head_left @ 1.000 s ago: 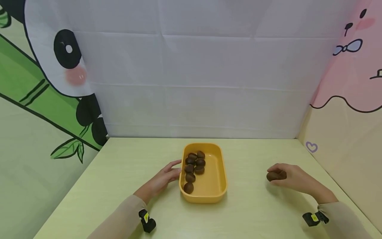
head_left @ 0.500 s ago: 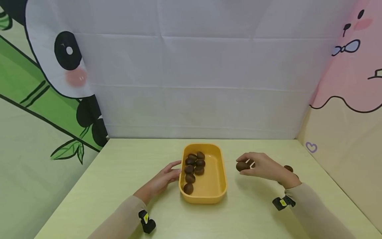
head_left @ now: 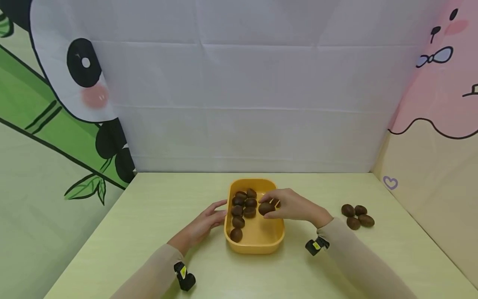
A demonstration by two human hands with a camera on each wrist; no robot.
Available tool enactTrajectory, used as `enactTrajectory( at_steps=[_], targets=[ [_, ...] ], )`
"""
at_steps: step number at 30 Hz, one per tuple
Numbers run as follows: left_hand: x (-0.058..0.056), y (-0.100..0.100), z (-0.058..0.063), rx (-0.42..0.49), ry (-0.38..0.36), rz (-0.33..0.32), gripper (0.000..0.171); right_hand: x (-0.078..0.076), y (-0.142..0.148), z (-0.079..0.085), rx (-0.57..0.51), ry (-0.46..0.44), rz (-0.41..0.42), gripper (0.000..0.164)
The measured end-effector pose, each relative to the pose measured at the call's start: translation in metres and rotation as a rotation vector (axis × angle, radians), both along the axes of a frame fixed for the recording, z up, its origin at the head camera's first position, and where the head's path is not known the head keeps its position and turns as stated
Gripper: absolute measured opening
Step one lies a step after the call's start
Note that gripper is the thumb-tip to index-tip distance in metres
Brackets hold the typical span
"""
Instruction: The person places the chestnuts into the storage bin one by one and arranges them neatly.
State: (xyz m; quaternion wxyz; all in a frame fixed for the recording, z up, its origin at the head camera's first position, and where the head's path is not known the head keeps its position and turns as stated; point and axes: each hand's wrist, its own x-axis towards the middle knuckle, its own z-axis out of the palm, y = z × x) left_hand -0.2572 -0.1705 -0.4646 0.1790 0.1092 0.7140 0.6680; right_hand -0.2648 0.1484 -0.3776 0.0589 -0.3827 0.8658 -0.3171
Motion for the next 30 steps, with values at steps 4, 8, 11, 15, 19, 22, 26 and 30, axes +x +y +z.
enactTrajectory(
  at_steps=[4, 8, 11, 15, 19, 22, 26, 30],
  targets=[
    [0.000, 0.000, 0.000, 0.009, 0.001, -0.007, 0.063, -0.003, -0.015, -0.011, 0.058, -0.017, 0.006, 0.038],
    [0.000, 0.000, 0.000, 0.007, 0.009, -0.020, 0.063, -0.003, -0.028, -0.021, 0.097, -0.020, 0.021, 0.034],
    [0.000, 0.000, 0.001, -0.005, 0.010, -0.007, 0.063, -0.003, -0.035, -0.027, 0.110, 0.006, 0.032, 0.034],
    [0.001, 0.000, 0.001, -0.008, 0.004, -0.001, 0.062, -0.003, -0.043, -0.034, 0.156, 0.063, 0.002, 0.034],
    [0.000, 0.000, 0.001, -0.011, 0.002, -0.001, 0.062, -0.003, -0.048, -0.039, 0.229, 0.129, -0.050, 0.035],
    [0.000, 0.000, 0.001, -0.013, 0.005, 0.000, 0.062, -0.002, -0.050, -0.041, 0.254, 0.170, -0.079, 0.035],
    [0.000, 0.000, 0.001, -0.011, 0.004, 0.004, 0.063, -0.002, -0.051, -0.042, 0.228, 0.179, -0.099, 0.033],
    [0.000, -0.001, 0.000, 0.001, 0.002, -0.002, 0.063, -0.002, -0.051, -0.041, 0.202, 0.158, -0.100, 0.031]
  ],
)
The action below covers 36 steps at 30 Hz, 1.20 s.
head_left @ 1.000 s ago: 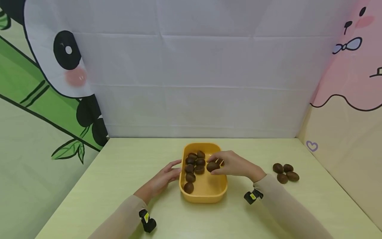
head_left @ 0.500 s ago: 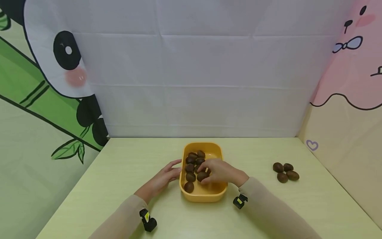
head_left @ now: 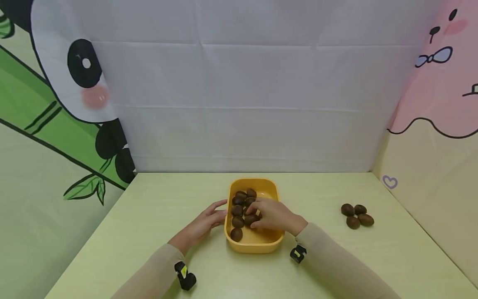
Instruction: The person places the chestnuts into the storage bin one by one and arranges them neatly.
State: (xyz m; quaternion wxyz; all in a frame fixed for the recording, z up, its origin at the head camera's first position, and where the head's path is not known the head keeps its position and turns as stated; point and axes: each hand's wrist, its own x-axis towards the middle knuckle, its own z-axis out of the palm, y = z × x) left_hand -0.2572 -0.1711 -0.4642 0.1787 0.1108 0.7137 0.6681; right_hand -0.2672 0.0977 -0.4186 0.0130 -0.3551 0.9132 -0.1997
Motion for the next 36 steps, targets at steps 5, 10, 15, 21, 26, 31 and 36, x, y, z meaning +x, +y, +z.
enactTrajectory(
  at_steps=[5, 10, 15, 21, 26, 31, 36],
  targets=[
    [0.000, -0.001, -0.001, 0.001, -0.004, -0.006, 0.062, 0.001, 0.000, 0.001, 0.002, -0.012, 0.002, 0.032],
    [0.000, 0.000, -0.001, -0.001, -0.009, -0.008, 0.061, 0.001, 0.001, 0.002, 0.001, -0.036, -0.002, 0.033],
    [0.000, 0.000, -0.001, -0.012, -0.006, -0.005, 0.062, 0.002, 0.007, 0.008, -0.043, -0.086, -0.010, 0.033],
    [0.000, 0.000, -0.001, -0.010, -0.013, 0.009, 0.062, 0.004, 0.025, 0.025, -0.101, -0.020, 0.006, 0.033],
    [0.000, 0.000, -0.001, -0.010, -0.013, 0.004, 0.063, 0.006, 0.054, 0.036, -0.133, 0.050, -0.010, 0.032],
    [0.002, 0.000, 0.000, -0.014, -0.007, -0.005, 0.064, 0.008, 0.094, 0.041, -0.143, 0.043, -0.091, 0.030],
    [0.002, 0.000, 0.000, -0.009, 0.000, -0.010, 0.063, 0.013, 0.139, 0.039, -0.147, -0.003, -0.201, 0.031]
  ],
)
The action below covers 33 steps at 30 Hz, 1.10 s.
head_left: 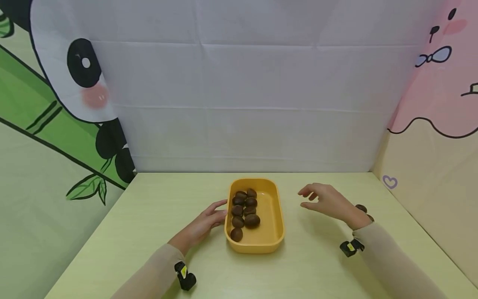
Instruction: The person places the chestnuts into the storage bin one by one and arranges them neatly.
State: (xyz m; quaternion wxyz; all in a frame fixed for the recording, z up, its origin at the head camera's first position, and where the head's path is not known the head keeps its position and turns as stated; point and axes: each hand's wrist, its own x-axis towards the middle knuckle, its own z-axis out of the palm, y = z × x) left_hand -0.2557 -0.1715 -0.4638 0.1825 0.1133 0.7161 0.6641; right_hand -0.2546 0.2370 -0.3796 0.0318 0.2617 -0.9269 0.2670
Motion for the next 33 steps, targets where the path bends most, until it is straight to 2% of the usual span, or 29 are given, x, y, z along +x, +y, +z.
enactTrajectory(
  at_steps=[8, 15, 21, 28, 33],
  targets=[
    [-0.001, 0.001, -0.003, 0.001, -0.016, 0.008, 0.063, 0.019, 0.073, -0.022, 0.003, -0.045, -0.158, 0.029],
    [-0.001, 0.001, -0.001, 0.001, -0.012, 0.008, 0.062, 0.036, 0.116, -0.041, 0.030, -0.064, -0.249, 0.032],
    [-0.001, 0.000, 0.001, 0.005, -0.011, 0.013, 0.062, 0.041, 0.128, -0.049, 0.053, -0.046, -0.263, 0.037],
    [-0.002, -0.001, -0.001, 0.002, -0.019, 0.011, 0.064, 0.043, 0.127, -0.053, 0.101, -0.024, -0.265, 0.044],
    [-0.002, -0.001, -0.001, -0.001, -0.018, 0.007, 0.064, 0.041, 0.123, -0.058, 0.099, -0.019, -0.268, 0.039]
  ],
)
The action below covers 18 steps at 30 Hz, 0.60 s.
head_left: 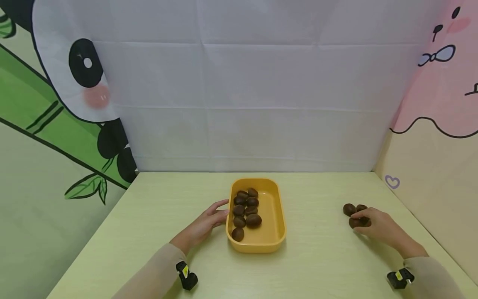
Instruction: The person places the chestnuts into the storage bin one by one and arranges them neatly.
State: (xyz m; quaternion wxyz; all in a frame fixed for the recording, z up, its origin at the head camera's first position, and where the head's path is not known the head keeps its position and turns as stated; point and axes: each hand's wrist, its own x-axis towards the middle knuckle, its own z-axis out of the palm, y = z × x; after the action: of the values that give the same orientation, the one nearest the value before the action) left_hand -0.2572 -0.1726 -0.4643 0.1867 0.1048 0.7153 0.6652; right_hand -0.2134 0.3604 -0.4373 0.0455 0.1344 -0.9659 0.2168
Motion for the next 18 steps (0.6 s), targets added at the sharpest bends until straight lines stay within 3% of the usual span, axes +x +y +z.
enactTrajectory(
  at_steps=[11, 18],
  targets=[
    [0.000, 0.002, 0.002, -0.004, 0.006, 0.002, 0.064, 0.002, -0.005, -0.005, 0.008, -0.004, 0.007, 0.034],
    [0.001, 0.003, 0.003, -0.007, 0.008, 0.005, 0.064, 0.000, -0.018, 0.003, 0.005, -0.013, 0.004, 0.042]
  ],
)
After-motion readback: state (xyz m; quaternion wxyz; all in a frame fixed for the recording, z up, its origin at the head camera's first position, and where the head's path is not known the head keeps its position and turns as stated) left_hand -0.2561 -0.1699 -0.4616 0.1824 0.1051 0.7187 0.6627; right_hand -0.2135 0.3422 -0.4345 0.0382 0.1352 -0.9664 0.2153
